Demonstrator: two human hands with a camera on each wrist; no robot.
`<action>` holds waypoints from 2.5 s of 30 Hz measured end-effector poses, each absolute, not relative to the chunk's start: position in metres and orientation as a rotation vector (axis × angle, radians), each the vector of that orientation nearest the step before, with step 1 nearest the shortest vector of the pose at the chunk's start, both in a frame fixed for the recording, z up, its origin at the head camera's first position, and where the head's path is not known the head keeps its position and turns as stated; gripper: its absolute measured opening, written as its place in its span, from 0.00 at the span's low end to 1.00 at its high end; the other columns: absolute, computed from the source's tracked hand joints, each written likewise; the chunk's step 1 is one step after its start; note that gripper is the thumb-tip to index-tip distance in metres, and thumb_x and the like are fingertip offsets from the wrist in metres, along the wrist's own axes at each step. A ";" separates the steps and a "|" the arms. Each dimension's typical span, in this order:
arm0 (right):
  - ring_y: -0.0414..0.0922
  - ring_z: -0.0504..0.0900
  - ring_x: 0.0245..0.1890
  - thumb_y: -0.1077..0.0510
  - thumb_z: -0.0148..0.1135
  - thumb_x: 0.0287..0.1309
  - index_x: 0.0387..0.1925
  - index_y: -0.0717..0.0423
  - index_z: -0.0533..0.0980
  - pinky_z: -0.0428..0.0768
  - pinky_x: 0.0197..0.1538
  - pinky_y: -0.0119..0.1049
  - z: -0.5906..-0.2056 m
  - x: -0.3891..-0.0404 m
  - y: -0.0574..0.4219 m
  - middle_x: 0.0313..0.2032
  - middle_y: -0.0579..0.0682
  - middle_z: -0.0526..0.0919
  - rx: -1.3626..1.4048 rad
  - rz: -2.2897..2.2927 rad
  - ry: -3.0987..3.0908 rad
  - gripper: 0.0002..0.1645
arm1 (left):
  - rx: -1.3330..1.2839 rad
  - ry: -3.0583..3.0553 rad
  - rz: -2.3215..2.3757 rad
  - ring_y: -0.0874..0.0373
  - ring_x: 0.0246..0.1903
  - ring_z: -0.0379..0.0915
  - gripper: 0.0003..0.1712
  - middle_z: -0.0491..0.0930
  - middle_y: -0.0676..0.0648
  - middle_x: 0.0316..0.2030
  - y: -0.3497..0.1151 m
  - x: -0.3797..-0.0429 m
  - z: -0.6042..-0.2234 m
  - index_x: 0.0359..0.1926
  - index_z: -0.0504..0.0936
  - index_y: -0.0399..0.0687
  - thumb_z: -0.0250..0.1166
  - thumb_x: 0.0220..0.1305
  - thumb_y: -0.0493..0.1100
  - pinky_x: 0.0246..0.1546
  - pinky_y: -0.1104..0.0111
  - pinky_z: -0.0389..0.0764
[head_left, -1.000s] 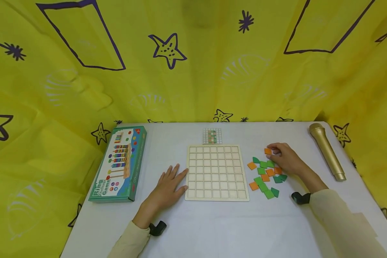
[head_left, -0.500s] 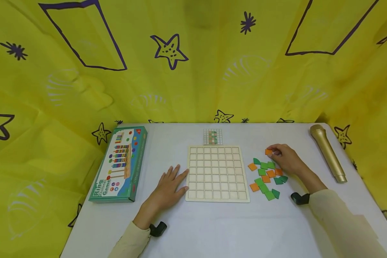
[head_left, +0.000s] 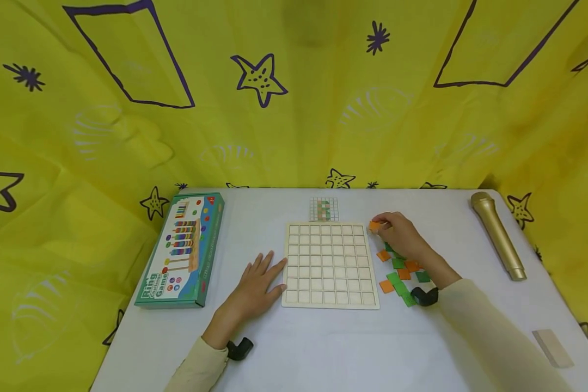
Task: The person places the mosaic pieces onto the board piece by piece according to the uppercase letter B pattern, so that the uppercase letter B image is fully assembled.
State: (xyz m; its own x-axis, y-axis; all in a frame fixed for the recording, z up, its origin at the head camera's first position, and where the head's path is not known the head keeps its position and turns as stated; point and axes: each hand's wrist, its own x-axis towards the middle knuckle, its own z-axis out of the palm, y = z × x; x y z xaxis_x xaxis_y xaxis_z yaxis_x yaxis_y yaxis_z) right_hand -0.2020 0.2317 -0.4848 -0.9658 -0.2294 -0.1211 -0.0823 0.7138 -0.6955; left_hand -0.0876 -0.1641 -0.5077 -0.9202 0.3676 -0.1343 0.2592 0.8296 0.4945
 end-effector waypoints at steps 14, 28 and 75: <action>0.51 0.76 0.48 0.61 0.59 0.75 0.61 0.63 0.78 0.79 0.55 0.48 -0.492 -0.197 0.124 0.54 0.60 0.76 -0.530 -1.119 2.606 0.18 | 0.456 2.768 0.740 0.33 0.82 0.40 0.35 0.52 0.36 0.82 -0.163 -0.087 -0.503 0.80 0.66 0.53 0.61 0.78 0.53 0.78 0.34 0.46; 0.51 0.80 0.51 0.62 0.63 0.74 0.50 0.58 0.80 0.81 0.57 0.47 -0.503 -0.198 0.098 0.52 0.57 0.78 -0.555 -1.031 2.672 0.08 | 0.459 2.766 0.719 0.34 0.83 0.41 0.35 0.52 0.37 0.83 -0.163 -0.088 -0.503 0.81 0.66 0.55 0.60 0.78 0.55 0.78 0.35 0.47; 0.61 0.76 0.48 0.56 0.66 0.72 0.56 0.70 0.76 0.77 0.56 0.60 -0.482 -0.172 0.320 0.50 0.68 0.77 -0.230 -0.837 2.719 0.22 | 0.452 2.762 0.757 0.32 0.82 0.41 0.35 0.53 0.35 0.82 -0.162 -0.088 -0.502 0.80 0.67 0.52 0.61 0.78 0.53 0.78 0.33 0.46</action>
